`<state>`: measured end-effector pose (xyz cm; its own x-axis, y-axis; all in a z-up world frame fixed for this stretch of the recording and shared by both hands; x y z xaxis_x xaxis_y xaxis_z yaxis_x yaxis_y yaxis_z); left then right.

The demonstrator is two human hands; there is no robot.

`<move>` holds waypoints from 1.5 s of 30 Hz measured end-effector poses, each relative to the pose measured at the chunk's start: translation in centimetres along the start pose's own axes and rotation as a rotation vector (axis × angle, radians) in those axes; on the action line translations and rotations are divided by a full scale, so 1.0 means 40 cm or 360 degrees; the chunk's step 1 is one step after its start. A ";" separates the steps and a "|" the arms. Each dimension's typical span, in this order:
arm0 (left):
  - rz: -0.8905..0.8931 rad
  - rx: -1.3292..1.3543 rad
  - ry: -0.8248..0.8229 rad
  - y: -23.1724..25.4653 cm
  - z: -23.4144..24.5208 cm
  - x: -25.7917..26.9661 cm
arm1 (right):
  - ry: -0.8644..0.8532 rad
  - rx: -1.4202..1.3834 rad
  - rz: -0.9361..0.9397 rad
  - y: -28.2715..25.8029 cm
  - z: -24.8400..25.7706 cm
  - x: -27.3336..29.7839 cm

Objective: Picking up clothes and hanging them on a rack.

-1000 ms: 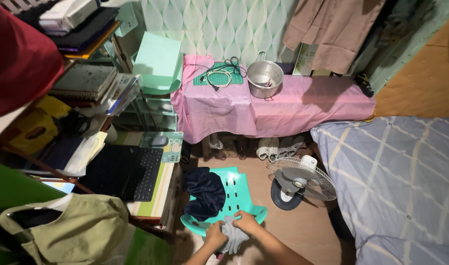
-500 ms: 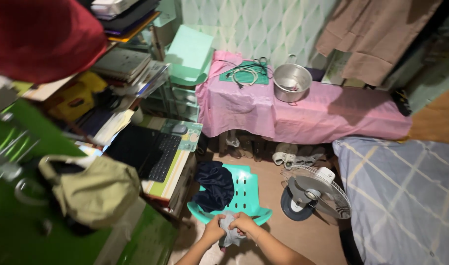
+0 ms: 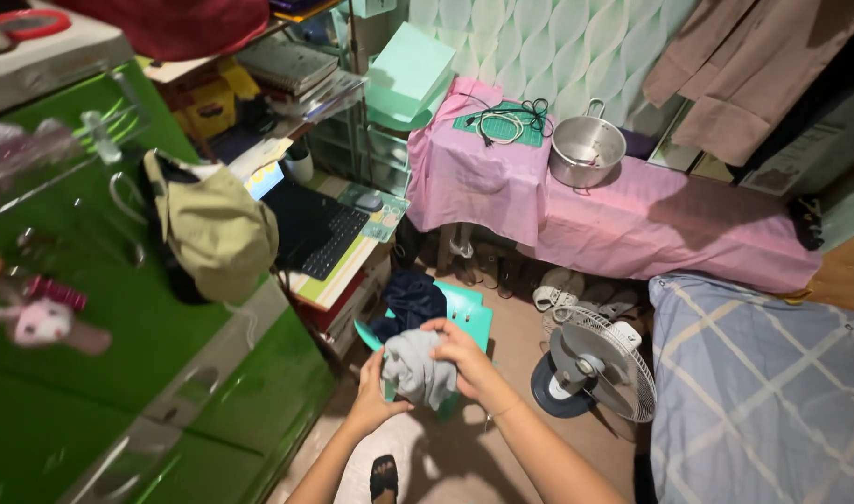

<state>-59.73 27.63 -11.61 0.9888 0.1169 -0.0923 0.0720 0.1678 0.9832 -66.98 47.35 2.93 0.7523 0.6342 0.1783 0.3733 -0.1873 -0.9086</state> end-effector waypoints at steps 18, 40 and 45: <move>-0.0025 0.0913 0.0797 0.246 0.181 0.420 | -0.1011 -0.0144 0.0099 -0.118 -0.402 0.209; -0.0828 0.1386 0.2251 0.303 0.838 1.248 | -0.0923 0.0635 -0.1226 0.624 -1.240 0.286; -0.0461 0.2249 0.2064 0.160 0.933 1.366 | -0.1651 -0.0280 -0.1267 0.752 -1.421 0.292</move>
<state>-0.39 -1.46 -4.47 0.2946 0.8853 0.3597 0.8818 -0.3969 0.2548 -16.09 6.47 -0.86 -0.4375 0.8776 0.1960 0.6416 0.4574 -0.6157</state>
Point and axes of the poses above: each hand's wrist, its own x-axis away from the middle knuckle, its own z-axis out of the back of the hand, y = z × x, the point moved 2 cm from there along -x, towards the middle knuckle, and after that the axes turned 15 degrees about x, right-handed, at the moved point
